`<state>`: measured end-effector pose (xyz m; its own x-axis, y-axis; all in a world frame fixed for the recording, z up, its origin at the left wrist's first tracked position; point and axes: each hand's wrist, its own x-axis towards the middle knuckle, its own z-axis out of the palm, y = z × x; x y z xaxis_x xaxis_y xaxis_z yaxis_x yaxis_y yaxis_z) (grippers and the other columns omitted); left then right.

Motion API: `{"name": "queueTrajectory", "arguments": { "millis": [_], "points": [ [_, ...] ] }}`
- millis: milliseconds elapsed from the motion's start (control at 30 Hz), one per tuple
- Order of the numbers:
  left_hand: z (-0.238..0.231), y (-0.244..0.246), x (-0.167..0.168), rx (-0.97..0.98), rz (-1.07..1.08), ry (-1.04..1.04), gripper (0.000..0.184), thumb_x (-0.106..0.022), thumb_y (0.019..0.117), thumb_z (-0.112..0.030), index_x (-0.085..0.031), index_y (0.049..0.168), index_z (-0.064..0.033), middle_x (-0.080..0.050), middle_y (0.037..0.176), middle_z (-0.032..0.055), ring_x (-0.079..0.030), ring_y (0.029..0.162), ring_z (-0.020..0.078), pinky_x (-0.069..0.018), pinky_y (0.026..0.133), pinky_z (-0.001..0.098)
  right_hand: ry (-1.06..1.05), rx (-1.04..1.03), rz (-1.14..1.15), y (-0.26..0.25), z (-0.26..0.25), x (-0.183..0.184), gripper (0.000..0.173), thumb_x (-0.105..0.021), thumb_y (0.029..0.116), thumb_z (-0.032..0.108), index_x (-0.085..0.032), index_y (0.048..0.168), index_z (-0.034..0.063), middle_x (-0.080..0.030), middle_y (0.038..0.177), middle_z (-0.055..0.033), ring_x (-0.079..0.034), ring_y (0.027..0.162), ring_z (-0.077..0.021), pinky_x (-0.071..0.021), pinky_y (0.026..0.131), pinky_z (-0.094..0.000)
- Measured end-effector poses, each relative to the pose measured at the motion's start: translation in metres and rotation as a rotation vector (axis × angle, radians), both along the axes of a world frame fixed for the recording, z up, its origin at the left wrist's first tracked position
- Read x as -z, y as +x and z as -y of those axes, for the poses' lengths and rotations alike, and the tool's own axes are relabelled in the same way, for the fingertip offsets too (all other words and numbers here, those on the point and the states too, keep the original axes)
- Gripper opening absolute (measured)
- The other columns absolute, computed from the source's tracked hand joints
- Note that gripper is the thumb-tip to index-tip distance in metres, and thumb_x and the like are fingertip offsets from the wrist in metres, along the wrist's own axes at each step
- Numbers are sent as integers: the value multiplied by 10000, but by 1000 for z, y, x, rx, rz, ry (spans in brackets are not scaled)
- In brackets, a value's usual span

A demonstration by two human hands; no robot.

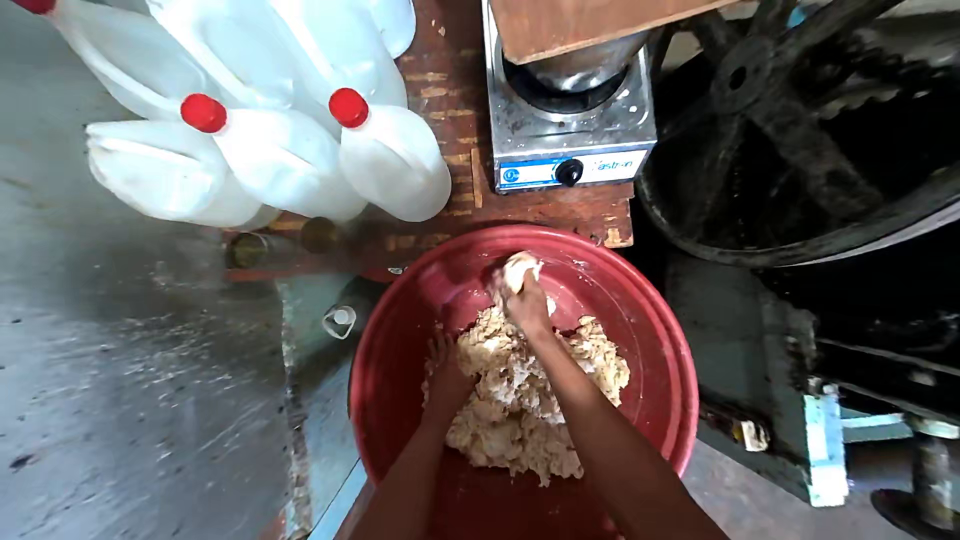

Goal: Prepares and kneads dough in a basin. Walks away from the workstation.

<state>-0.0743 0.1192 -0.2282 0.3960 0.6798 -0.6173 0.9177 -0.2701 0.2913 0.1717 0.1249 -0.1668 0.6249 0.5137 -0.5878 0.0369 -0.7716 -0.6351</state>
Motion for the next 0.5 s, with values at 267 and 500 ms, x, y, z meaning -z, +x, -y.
{"name": "queueTrajectory", "arguments": {
  "millis": [267, 500],
  "points": [
    [-6, 2, 4, 27, -8, 14, 1256, -877, 692, -419, -146, 1640, -38, 38, 1718, 200, -11, 1578, 432, -264, 1216, 623, 472, 927, 53, 21, 55, -13, 689, -725, 971, 269, -357, 1502, 30, -648, 1239, -189, -721, 990, -258, -649, 808, -465],
    [-5, 4, 9, 72, -37, 30, 1267, -900, 668, -338, -144, 1635, -23, 60, 1712, 216, 3, 1580, 423, -285, 1216, 611, 270, 163, 89, -24, 1, 18, 588, -801, 885, 365, -585, 1318, 31, -715, 1149, -144, -717, 1046, -214, -612, 937, -423]
  ]
}}
